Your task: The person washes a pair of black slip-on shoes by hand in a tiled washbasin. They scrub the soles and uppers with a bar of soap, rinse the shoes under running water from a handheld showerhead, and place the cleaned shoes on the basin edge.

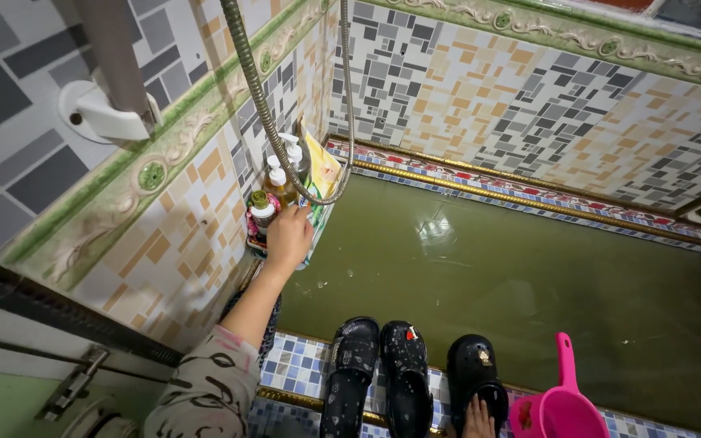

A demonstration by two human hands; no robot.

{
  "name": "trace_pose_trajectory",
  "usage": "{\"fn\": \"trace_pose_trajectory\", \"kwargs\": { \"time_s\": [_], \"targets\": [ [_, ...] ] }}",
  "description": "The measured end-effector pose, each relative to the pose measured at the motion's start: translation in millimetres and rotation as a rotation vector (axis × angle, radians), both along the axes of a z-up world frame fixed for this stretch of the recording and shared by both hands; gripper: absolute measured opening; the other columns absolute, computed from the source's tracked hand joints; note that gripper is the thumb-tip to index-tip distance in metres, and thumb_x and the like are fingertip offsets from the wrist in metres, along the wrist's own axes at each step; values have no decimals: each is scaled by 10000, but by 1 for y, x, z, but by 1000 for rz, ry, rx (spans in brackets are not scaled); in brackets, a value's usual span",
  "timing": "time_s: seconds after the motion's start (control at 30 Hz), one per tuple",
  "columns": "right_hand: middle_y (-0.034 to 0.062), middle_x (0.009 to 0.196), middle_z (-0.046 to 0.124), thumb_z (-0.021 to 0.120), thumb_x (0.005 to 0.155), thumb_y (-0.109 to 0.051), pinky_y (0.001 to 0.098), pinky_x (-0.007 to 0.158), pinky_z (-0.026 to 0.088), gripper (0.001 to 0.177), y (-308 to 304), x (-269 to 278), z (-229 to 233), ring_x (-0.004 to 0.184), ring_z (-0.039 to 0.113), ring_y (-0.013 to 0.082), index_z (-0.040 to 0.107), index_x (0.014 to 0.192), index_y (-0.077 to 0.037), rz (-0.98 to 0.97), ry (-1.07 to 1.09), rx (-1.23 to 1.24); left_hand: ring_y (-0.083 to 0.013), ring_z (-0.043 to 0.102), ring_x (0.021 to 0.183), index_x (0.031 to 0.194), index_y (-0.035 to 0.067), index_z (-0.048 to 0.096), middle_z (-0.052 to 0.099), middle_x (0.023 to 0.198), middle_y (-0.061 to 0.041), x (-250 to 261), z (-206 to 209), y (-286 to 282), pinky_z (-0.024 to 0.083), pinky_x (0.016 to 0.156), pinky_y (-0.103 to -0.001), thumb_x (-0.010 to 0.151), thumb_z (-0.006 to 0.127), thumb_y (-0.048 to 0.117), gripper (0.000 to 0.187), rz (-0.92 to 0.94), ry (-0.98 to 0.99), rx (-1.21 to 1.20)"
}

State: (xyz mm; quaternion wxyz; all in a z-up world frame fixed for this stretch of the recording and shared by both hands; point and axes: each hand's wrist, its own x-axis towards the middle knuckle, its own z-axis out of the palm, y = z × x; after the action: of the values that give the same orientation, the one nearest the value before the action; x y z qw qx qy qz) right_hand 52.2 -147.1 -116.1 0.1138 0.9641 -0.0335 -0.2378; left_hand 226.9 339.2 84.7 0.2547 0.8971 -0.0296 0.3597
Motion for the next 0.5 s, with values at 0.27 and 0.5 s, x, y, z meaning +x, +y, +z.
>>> {"fn": "trace_pose_trajectory", "kwargs": {
  "time_s": [0.27,0.5],
  "targets": [
    [123,1675,215,700,857,-589,488,1273,213,947,-4,-8,-1,1582,170,289,337,1542,-44,1,6,-10,-398,678,752,947,-30,654,663,830,-213,9,-30,1,559,680,-474,866,663,23,97,105,-35,-65],
    [116,1681,202,695,863,-609,489,1278,214,957,-3,-11,0,1588,166,288,328,1550,-53,0,-22,3,-392,691,696,846,10,630,681,739,-203,15,-54,1,561,637,-480,860,686,60,76,218,26,-61]
  ]
}}
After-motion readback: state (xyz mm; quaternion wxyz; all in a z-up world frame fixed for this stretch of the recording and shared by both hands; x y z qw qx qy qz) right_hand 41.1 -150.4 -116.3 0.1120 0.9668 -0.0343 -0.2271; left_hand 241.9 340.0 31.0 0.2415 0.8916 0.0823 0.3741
